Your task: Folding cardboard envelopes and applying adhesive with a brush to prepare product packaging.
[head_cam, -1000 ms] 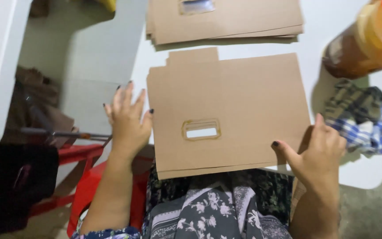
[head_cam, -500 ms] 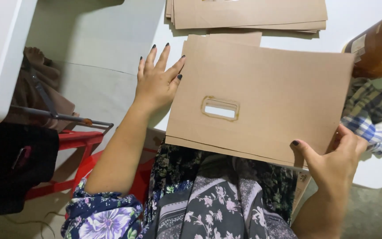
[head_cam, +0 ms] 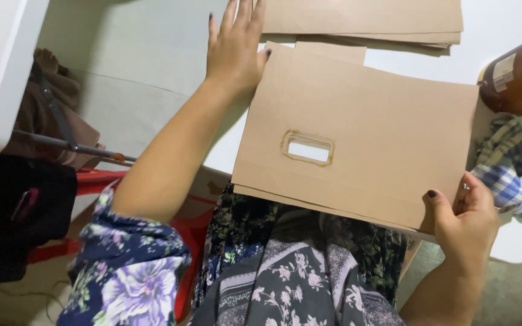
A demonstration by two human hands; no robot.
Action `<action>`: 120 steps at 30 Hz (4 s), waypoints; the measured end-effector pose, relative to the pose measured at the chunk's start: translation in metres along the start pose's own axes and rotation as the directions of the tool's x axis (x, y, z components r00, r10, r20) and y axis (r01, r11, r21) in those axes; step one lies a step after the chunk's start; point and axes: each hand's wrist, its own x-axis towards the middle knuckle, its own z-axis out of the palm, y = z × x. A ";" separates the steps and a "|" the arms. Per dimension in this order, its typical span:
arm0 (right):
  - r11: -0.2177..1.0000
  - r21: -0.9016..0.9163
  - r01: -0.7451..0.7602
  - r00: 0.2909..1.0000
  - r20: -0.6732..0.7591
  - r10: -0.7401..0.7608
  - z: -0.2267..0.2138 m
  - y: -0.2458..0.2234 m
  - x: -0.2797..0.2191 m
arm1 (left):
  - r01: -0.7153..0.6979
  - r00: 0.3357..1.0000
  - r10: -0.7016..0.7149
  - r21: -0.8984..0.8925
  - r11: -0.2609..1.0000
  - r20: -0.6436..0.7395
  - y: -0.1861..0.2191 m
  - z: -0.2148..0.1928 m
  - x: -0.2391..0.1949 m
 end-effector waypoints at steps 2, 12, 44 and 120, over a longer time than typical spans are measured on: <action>1.000 -0.026 -0.014 1.000 -0.004 0.014 0.001 0.002 0.001 | -0.088 0.987 0.089 0.012 0.996 -0.137 -0.016 0.018 0.032; 0.985 0.149 -0.085 0.996 0.025 0.082 0.001 0.002 0.006 | -0.441 0.862 0.381 -0.120 0.890 -0.335 -0.064 0.031 0.069; 0.987 0.157 0.035 0.998 0.037 -0.042 -0.006 -0.004 0.018 | -0.182 0.970 0.206 -0.178 0.967 0.126 -0.015 -0.007 -0.114; 0.929 -0.279 0.243 0.969 0.019 -0.247 -0.006 0.056 0.004 | -0.202 0.964 0.178 0.108 0.973 0.200 0.048 -0.030 -0.140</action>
